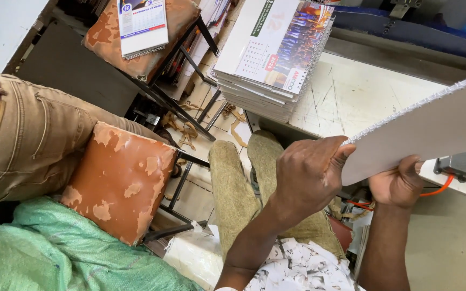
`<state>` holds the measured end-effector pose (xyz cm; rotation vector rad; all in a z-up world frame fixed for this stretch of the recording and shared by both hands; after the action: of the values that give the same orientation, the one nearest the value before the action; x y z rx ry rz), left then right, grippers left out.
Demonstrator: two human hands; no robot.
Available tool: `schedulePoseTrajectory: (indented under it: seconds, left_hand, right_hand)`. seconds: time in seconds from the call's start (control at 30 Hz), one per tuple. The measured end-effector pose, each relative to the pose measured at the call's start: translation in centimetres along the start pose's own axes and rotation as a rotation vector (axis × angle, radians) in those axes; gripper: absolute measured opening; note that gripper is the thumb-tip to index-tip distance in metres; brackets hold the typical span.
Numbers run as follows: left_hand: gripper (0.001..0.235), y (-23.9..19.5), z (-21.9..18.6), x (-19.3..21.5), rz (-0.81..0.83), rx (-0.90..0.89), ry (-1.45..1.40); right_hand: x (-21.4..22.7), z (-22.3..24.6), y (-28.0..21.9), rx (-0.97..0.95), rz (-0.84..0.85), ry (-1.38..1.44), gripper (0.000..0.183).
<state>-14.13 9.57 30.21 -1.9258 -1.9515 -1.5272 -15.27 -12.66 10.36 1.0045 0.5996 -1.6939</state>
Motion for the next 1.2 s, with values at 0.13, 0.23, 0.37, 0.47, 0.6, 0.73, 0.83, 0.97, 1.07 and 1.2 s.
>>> schedulePoseTrajectory:
  seconds: [0.13, 0.23, 0.37, 0.47, 0.6, 0.73, 0.83, 0.97, 1.07, 1.2]
  left_hand:
    - [0.026, -0.1, 0.4, -0.3, 0.046, -0.002, 0.003]
    - [0.029, -0.3, 0.8, -0.2, 0.081, 0.001, -0.015]
    - [0.026, -0.5, 1.2, 1.2, 0.012, 0.046, -0.086]
    - [0.021, -0.9, 1.8, 0.9, 0.001, 0.092, -0.222]
    - [0.021, -1.0, 2.0, 0.7, -0.025, 0.098, -0.273]
    - [0.02, -1.0, 2.2, 0.6, -0.016, 0.11, -0.263]
    - [0.019, -1.0, 2.2, 0.6, -0.017, 0.106, -0.262]
    - [0.017, -0.9, 2.3, 0.6, -0.022, 0.1, -0.247]
    - [0.016, -0.7, 2.3, 0.6, -0.039, 0.108, -0.25]
    - [0.015, -0.7, 2.5, 0.6, -0.044, 0.118, -0.244]
  right_hand:
    - [-0.1, -0.4, 0.1, 0.001, 0.004, 0.014, 0.059]
    - [0.2, -0.8, 0.1, -0.034, 0.016, 0.048, 0.06]
    - [0.1, -0.6, 0.0, -0.006, -0.04, 0.191, 0.061]
    - [0.4, -0.8, -0.1, -0.023, -0.043, 0.237, 0.056]
    - [0.6, -1.1, 0.0, -0.027, -0.048, 0.234, 0.055]
    - [0.2, -1.2, 0.0, -0.022, -0.083, 0.246, 0.059]
    - [0.3, -1.3, 0.0, -0.027, -0.084, 0.25, 0.059]
    - [0.1, -1.3, 0.1, -0.011, -0.101, 0.255, 0.06]
    - [0.3, -1.4, 0.1, -0.013, -0.088, 0.258, 0.059]
    - [0.1, -1.5, 0.1, -0.016, -0.115, 0.242, 0.06]
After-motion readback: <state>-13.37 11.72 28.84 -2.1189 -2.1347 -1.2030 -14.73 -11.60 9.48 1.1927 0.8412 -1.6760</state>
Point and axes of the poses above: each hand's wrist, its own y-axis towards the middle knuckle, its own x-axis out of the back of the hand, z = x × y, the point moved 6 cm from there along y, towards the middle knuckle, and after that the axes turned 9 degrees about y, right-handed, at the moved point
